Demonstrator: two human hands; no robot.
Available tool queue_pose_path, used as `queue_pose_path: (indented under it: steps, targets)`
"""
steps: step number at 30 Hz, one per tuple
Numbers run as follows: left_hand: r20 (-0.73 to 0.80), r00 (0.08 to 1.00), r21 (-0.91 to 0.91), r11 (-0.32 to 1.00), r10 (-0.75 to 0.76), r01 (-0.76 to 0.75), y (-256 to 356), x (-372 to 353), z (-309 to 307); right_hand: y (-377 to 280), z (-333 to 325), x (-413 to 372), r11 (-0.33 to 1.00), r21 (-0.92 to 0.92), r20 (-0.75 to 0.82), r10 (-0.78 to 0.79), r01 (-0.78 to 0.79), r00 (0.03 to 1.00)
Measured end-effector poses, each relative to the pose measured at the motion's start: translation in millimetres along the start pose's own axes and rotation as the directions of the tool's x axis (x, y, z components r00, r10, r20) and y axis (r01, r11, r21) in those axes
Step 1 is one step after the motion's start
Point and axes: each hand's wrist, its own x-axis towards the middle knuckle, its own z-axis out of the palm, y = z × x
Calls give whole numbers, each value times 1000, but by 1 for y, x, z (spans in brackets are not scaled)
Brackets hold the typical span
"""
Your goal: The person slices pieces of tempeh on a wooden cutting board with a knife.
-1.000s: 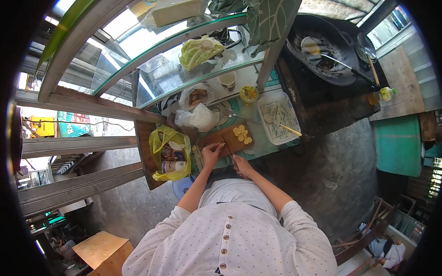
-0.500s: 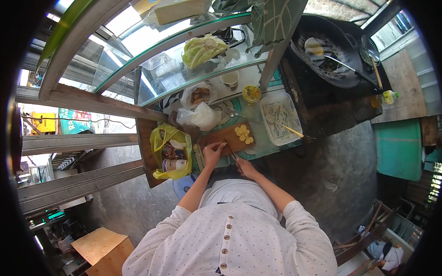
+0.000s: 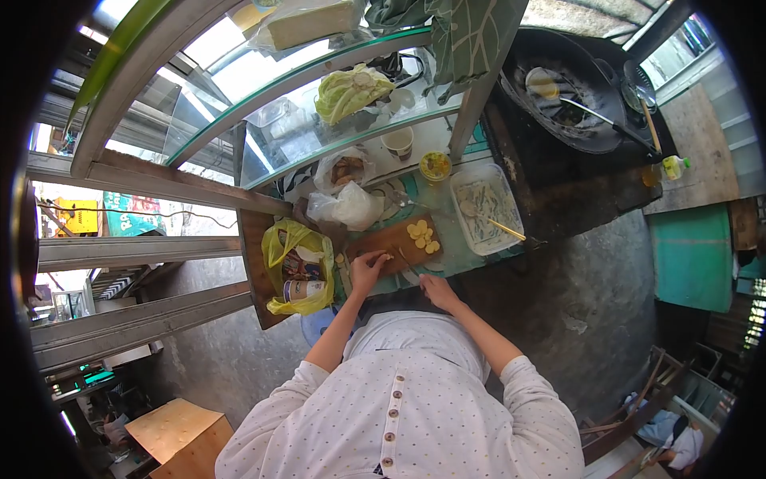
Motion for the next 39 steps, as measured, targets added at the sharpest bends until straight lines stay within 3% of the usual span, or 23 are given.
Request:
queue_pose_path:
  steps: [1,5,8,11,17,25,39]
  targets:
    - [-18,998,23,998,55,-55,2,-1,0,-3,-1,0,996,-50,-25,-70,69,997]
    - [-35,999,77,997,11,-8,12,-6,1,-11,4,-6,948,-225,-107,-253,225,962]
    - [-69,998,25,1000,-9,11,7,-8,5,-18,9,-17,908,-379,-139,-245,177,960]
    - [-92,995,95,995,32,-23,16,-12,7,-28,10,-25,912,-393,-135,-182,116,974]
    - [-111,994,98,995,-21,32,7,-10,13,-28,8,-27,889,-443,-122,-191,119,974]
    - [-77,991,5,994,-107,107,-2,-5,12,-31,7,-34,866,-482,-136,-228,137,964]
    - [-87,992,-28,995,-94,92,-2,-7,10,-27,11,-28,832,-542,-116,-212,117,970]
